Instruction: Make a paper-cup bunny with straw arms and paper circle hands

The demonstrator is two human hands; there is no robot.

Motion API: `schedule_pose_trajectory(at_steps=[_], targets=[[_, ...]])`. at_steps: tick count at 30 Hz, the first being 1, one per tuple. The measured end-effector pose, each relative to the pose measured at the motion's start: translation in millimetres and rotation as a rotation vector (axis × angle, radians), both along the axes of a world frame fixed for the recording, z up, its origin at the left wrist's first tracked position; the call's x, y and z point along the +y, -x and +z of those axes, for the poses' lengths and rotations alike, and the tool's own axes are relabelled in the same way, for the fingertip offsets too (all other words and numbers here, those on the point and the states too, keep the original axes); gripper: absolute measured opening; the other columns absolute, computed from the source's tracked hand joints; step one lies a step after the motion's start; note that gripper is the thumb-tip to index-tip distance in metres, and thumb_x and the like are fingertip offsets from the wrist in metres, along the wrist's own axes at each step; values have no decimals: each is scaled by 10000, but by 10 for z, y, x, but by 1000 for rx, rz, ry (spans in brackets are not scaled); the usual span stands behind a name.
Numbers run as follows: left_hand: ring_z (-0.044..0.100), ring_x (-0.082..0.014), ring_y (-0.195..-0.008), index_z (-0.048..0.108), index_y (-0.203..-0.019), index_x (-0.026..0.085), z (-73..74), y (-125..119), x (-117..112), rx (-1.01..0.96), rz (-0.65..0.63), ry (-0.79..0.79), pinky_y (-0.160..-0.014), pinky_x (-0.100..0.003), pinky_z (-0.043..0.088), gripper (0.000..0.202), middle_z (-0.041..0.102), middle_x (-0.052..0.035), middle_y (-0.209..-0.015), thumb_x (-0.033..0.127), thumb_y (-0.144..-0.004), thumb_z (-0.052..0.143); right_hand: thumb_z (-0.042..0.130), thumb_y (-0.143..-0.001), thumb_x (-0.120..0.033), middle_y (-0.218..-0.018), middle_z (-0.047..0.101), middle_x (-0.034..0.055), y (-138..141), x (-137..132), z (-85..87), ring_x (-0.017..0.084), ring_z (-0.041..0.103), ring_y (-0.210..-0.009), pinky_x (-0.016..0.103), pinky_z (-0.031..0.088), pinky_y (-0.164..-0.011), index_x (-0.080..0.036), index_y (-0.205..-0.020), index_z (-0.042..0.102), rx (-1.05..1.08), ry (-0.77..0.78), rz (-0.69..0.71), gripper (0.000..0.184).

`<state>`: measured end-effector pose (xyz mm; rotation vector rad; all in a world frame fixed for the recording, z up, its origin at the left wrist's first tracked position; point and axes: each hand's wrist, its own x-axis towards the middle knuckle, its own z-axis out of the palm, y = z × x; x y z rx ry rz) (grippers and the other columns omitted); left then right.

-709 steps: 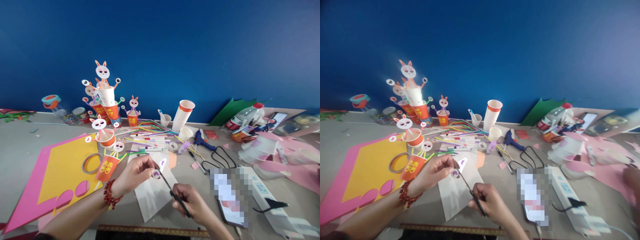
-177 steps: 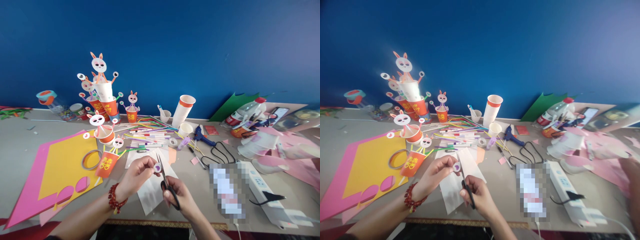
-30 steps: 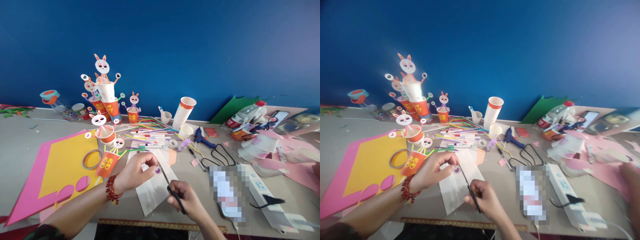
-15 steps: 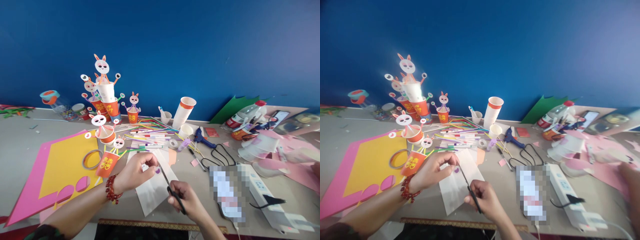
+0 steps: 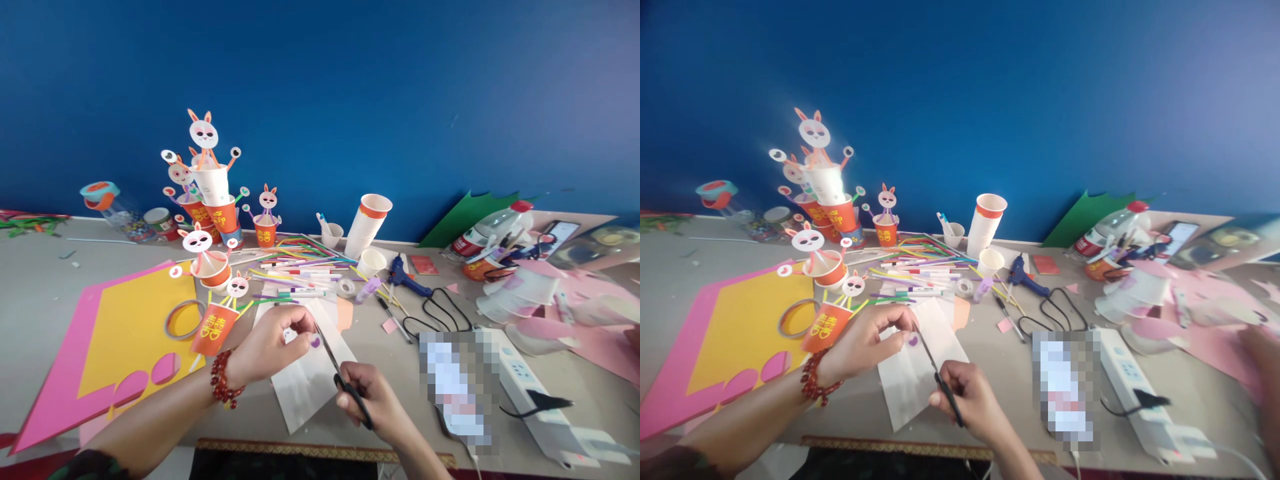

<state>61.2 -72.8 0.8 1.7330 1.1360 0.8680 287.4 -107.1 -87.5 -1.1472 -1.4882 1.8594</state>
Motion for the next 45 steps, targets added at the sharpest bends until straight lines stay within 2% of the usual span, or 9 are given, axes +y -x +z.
schedule_pose_trajectory(at_steps=[15, 18, 21, 25, 30, 34, 39, 42, 45], targets=[[611, -154, -754, 553, -703, 179, -18, 7, 20, 19, 2, -21, -691, -238, 457, 79, 680, -20, -788, 135, -765, 536, 742, -648, -676, -456, 424, -79, -26, 39, 12, 75, 384, -390, 194, 224, -406, -224, -611, 370, -68, -51, -22, 587], [597, -145, -734, 560, -728, 181, -111, 57, 36, 35, 33, 17, -598, -211, 418, 87, 663, -14, -782, 186, -813, 540, 718, -700, -624, -517, 494, -53, -110, 120, 6, 117, 484, -451, 211, 307, -450, -229, -633, 381, -223, -136, -56, 524], [588, -146, -716, 583, -788, 182, -273, 168, 39, 73, 117, 62, -523, -198, 367, 100, 647, -12, -769, 242, -852, 537, 698, -750, -515, -572, 559, -34, -249, 207, 4, 161, 543, -529, 229, 319, -497, -231, -715, 480, -656, -378, -100, 360], [587, -149, -724, 591, -816, 179, -507, 348, 14, 84, 184, 66, -590, -213, 411, 120, 632, -14, -771, 252, -871, 514, 637, -802, -447, -782, 690, 17, -384, 237, -37, 206, 634, -623, 250, 347, -520, -245, -973, 561, -1049, -546, -122, 275], [592, -164, -719, 587, -796, 186, -692, 450, -33, 154, 216, 55, -605, -229, 425, 127, 636, -16, -766, 257, -869, 511, 604, -845, -366, -1102, 650, 54, -370, 212, -58, 213, 673, -771, 265, 362, -538, -246, -1010, 574, -1159, -691, -60, 206], [614, -185, -738, 578, -779, 195, -793, 437, -45, 265, 212, 28, -631, -254, 432, 105, 662, -28, -791, 241, -851, 517, 622, -828, -344, -1049, 636, 42, -362, 255, -3, 219, 678, -784, 264, 323, -514, -234, -975, 563, -1222, -637, 18, 193], [587, -185, -676, 565, -733, 206, -896, 417, -26, 307, 192, 29, -611, -266, 407, 127, 649, -19, -735, 250, -838, 508, 662, -749, -248, -1084, 648, 47, -417, 351, 75, 230, 686, -885, 261, 367, -586, -228, -959, 537, -1204, -621, 121, 245], [588, -189, -679, 560, -730, 208, -928, 417, -18, 309, 181, 26, -612, -270, 405, 131, 647, -23, -735, 255, -838, 503, 645, -765, -234, -1079, 662, 69, -392, 389, 90, 240, 690, -878, 262, 347, -574, -223, -966, 530, -1289, -671, 55, 231], [594, -190, -681, 556, -730, 209, -949, 419, -23, 311, 164, 21, -621, -272, 413, 121, 645, -23, -731, 246, -832, 504, 645, -803, -311, -940, 703, 69, -340, 422, 74, 250, 697, -808, 262, 299, -541, -215, -927, 535, -1338, -655, 9, 192]])
